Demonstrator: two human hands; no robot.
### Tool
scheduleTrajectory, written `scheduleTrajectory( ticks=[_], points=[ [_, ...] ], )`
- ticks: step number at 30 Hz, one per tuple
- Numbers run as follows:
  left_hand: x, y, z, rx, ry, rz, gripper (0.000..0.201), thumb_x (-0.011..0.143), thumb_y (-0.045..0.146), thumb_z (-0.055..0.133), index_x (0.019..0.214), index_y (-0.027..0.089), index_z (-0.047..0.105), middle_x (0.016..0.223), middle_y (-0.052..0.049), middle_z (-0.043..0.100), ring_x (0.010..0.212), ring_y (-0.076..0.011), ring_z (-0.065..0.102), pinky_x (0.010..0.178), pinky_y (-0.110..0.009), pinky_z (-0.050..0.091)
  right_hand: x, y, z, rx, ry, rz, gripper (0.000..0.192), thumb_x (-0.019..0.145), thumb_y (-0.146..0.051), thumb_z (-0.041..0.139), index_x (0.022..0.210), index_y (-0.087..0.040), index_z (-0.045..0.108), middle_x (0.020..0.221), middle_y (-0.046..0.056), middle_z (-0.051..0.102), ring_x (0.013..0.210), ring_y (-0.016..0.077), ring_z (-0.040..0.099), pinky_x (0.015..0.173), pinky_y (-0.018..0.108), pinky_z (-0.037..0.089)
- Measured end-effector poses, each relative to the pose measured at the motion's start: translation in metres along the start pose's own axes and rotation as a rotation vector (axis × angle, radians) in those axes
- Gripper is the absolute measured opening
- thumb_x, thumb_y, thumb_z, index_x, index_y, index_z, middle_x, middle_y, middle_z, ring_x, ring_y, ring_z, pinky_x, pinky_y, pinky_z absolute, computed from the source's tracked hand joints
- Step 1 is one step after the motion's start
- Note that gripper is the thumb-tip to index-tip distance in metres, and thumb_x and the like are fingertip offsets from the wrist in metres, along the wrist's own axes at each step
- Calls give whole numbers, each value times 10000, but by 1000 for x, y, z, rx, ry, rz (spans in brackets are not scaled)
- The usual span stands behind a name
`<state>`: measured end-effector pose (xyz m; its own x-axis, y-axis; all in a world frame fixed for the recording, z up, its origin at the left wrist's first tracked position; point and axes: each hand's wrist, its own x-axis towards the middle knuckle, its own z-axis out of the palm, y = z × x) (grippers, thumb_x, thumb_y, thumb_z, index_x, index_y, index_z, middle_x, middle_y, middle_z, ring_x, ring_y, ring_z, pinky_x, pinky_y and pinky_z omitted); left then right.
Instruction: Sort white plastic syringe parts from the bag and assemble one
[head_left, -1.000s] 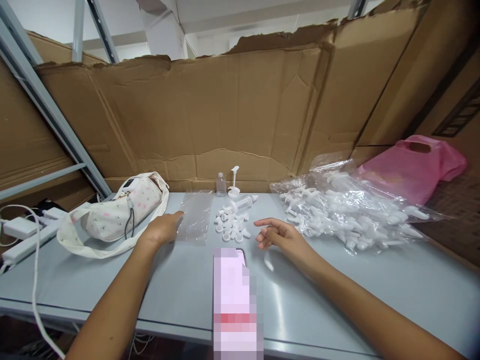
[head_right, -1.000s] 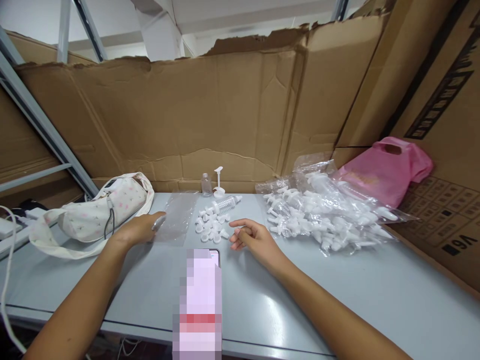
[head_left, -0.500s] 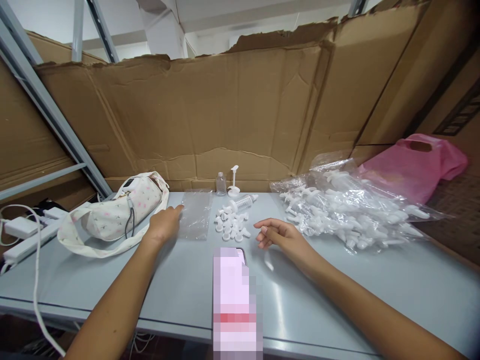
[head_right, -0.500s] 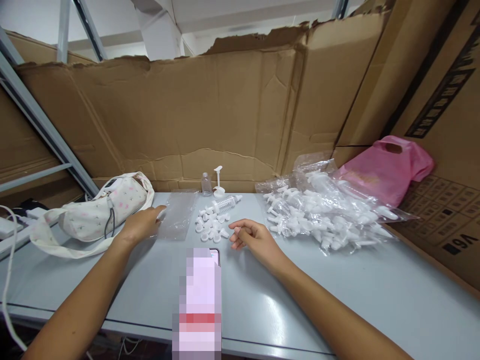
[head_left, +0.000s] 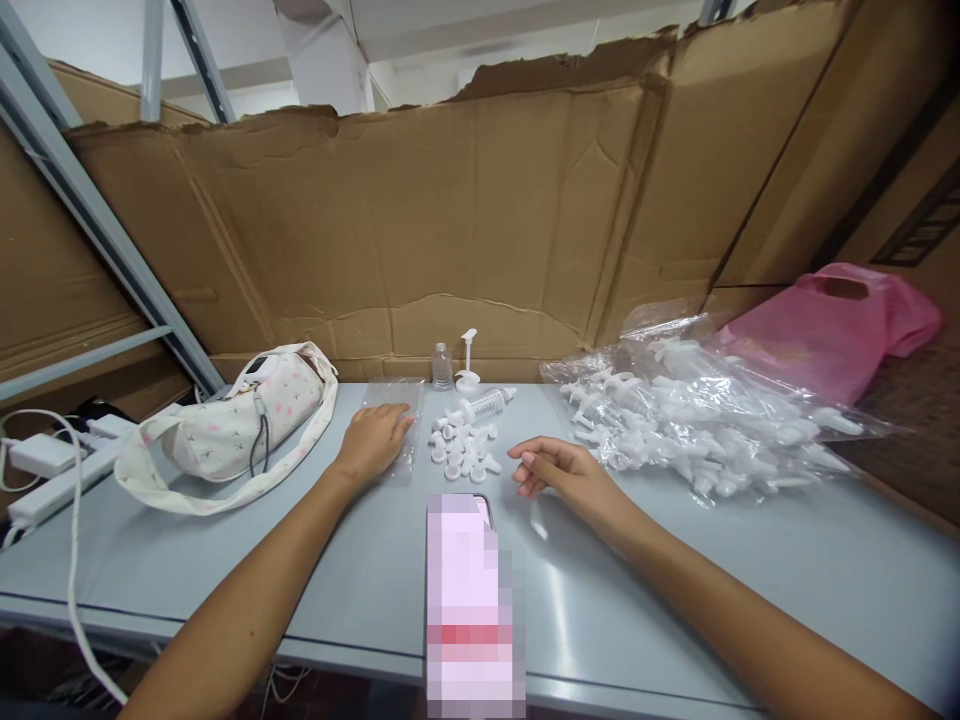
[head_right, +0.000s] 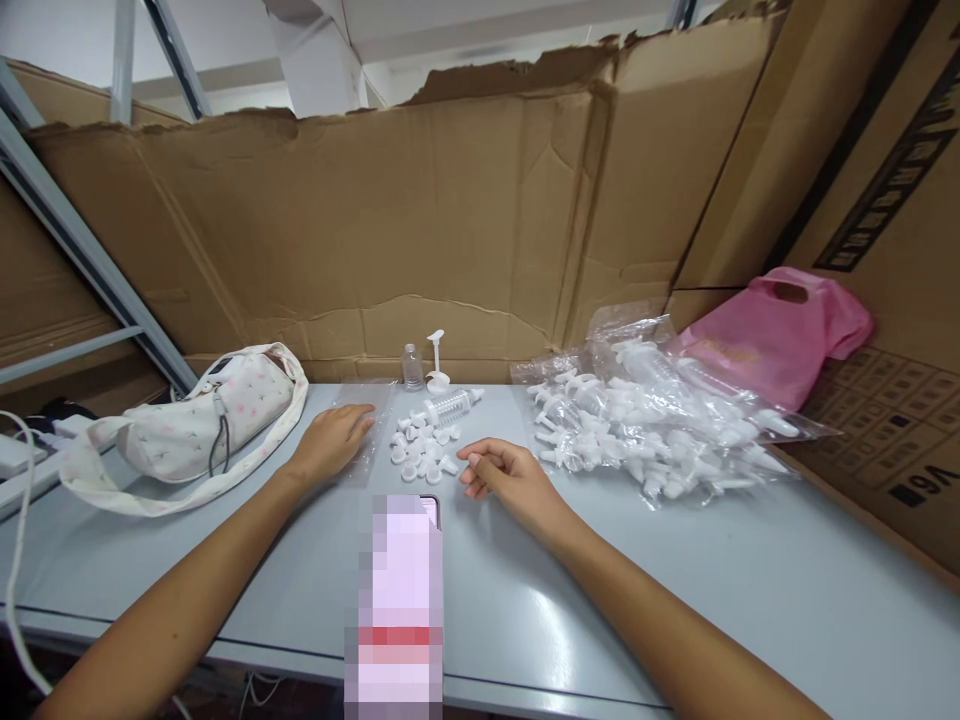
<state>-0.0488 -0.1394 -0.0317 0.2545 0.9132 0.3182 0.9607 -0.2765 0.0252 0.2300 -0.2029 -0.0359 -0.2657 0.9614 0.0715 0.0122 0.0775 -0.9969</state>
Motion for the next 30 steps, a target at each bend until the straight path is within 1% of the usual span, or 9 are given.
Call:
scheduleTrajectory(
  ticks=[3, 6, 11, 16, 20, 22, 24, 27, 30],
  points=[
    [8, -2, 3, 20, 16, 14, 398, 932, 356, 275, 1089, 196, 604, 1031, -83, 682, 975, -244, 596, 905, -393, 370, 1, 2, 1, 0, 0, -1, 351, 747, -494, 614, 881, -170, 637, 707, 27, 647, 609, 147, 615, 621, 309, 483],
    [13, -1, 7, 32, 33, 30, 369, 924, 350, 306, 1004, 197, 633, 929, -84, 696, 896, -241, 613, 868, -386, 377, 2, 2, 1, -1, 1, -3, 353, 747, -494, 615, 883, -169, 639, 707, 27, 649, 607, 146, 612, 618, 307, 480],
    [19, 1, 11, 11, 53, 36, 331, 912, 329, 343, 1003, 198, 632, 938, -90, 689, 916, -244, 607, 871, -384, 375, 2, 1, 2, 11, 9, 2, 361, 720, -504, 635, 863, -172, 643, 686, 24, 648, 593, 145, 607, 601, 300, 472],
    [23, 11, -2, -68, 61, 11, 330, 905, 314, 349, 1104, 193, 584, 1118, -100, 636, 1066, -254, 547, 946, -392, 336, 1, -1, 2, -3, 17, 6, 369, 703, -513, 644, 850, -174, 645, 684, 26, 652, 592, 152, 611, 605, 306, 473],
    [30, 27, -13, -185, -58, 18, 367, 901, 429, 335, 1146, 258, 549, 1112, -34, 654, 984, -206, 601, 848, -316, 418, -1, -2, 1, -19, 20, 1, 383, 713, -527, 628, 858, -173, 640, 689, 27, 649, 598, 153, 612, 614, 310, 477],
    [34, 34, -15, -236, -157, 33, 411, 846, 514, 414, 1176, 297, 527, 1066, -1, 677, 909, -193, 632, 775, -282, 449, -1, -3, 1, -29, 21, -2, 381, 721, -527, 622, 858, -172, 637, 691, 26, 646, 595, 150, 610, 617, 309, 477],
    [39, 41, -15, -267, -230, 40, 481, 783, 552, 493, 1196, 308, 512, 1042, 5, 687, 897, -203, 639, 766, -280, 454, -1, -3, 0, -37, 13, -11, 372, 734, -520, 614, 864, -172, 636, 696, 24, 645, 591, 145, 608, 617, 305, 474],
    [44, 47, -12, -290, -259, 12, 514, 761, 541, 520, 1202, 278, 508, 1031, -28, 686, 921, -233, 631, 815, -320, 438, 0, -3, -1, -39, 2, -28, 362, 749, -508, 606, 879, -172, 638, 699, 22, 642, 585, 140, 604, 620, 306, 474],
    [47, 50, -9, -323, -242, -24, 469, 775, 500, 516, 1175, 255, 519, 989, -42, 685, 873, -230, 634, 784, -323, 448, 0, -1, -2, -37, 1, -31, 372, 735, -515, 616, 873, -170, 642, 688, 21, 639, 571, 139, 598, 612, 309, 479]
  ],
)
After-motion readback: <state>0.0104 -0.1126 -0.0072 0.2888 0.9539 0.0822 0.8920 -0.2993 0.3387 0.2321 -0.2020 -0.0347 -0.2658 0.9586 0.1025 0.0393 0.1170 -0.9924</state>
